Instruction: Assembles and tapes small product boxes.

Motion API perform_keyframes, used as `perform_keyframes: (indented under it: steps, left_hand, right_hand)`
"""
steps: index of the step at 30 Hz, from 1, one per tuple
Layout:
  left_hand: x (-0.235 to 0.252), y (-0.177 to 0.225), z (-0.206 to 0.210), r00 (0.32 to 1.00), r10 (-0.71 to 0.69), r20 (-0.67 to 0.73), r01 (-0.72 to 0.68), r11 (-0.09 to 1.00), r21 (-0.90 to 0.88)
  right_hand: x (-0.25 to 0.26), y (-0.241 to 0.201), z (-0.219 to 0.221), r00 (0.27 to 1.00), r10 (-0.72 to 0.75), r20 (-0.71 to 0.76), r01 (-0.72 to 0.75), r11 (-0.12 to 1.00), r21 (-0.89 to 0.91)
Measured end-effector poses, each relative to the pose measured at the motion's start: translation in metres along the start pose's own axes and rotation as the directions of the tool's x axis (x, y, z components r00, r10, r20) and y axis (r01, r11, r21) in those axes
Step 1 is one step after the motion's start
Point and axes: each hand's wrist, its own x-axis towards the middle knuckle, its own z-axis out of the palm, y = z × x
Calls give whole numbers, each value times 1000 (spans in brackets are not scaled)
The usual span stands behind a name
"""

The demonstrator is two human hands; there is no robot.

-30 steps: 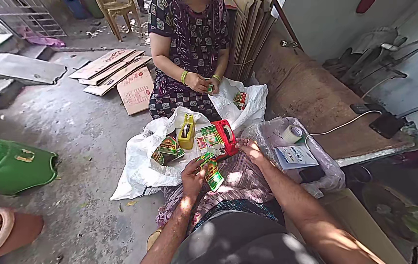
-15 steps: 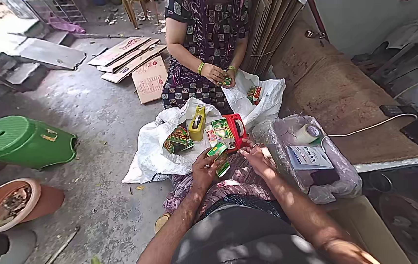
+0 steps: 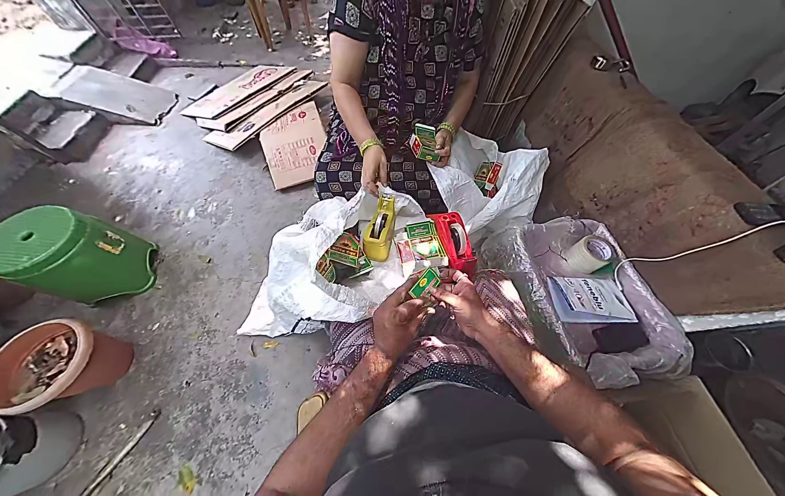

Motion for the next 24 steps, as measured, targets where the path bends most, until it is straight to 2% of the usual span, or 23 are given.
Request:
perform_keyframes:
  steps: [3, 5, 7, 9, 10, 11, 12, 13, 15, 16, 17, 19, 21, 22, 24]
  left_hand:
    - [1, 2, 0, 1000, -2, -4, 2, 999, -43]
    - [1, 5, -1, 998, -54, -18, 51, 988, -143]
    - [3, 9, -1, 985, -162, -52, 137, 936, -323]
    - [7, 13, 1, 962, -262, -74, 188, 836, -515]
    - [9, 13, 0, 955, -286, -76, 191, 791, -582]
    - [11, 13, -1, 951, -302, -70, 192, 752, -630]
    - [12, 13, -3, 946, -319, -58, 199, 711, -674]
    - [13, 14, -5, 938, -345, -38, 218, 671, -709]
    - [15, 16, -6, 919, -394, -8, 264, 631, -730]
    - [14, 15, -6, 917, -398, -19, 279, 674, -684]
    - [13, 14, -6, 927, -369, -61, 272, 777, -568]
    - [10, 13, -10, 936, -220, -275, 179, 970, -167]
    - [12, 13, -17, 869, -84, -487, 194, 965, 179]
    - [14, 13, -24, 822, -73, -565, 256, 933, 252]
    - [20, 5, -36, 734, -157, -661, 417, 872, 255]
  right_hand:
    - [-1, -3, 0, 989, 151, -12, -150, 987, 61]
    - [-1, -3, 1, 990, 140, 2, -140, 990, -4]
    - [1, -4, -1, 1000, -17, -13, 12, 958, -286]
    - [5, 1, -11, 962, -271, -1, 200, 714, -671]
    - [7, 6, -16, 930, -367, 27, 263, 610, -748]
    - [10, 11, -22, 902, -426, 71, 329, 572, -752]
    - [10, 13, -27, 891, -438, 123, 392, 600, -697]
    - [8, 12, -29, 897, -407, 172, 423, 681, -597]
    - [5, 11, -30, 948, -271, 166, 315, 876, -366]
    - [5, 11, -30, 968, -214, 134, 244, 928, -281]
    - [6, 12, -30, 979, -180, 93, 196, 959, -203]
    - [13, 15, -23, 990, -130, -61, 126, 990, -66]
    - [33, 20, -16, 970, -96, -225, 106, 994, 33]
    - [43, 21, -10, 963, -95, -253, 118, 990, 79]
    - [58, 14, 12, 971, -76, -228, 103, 989, 109]
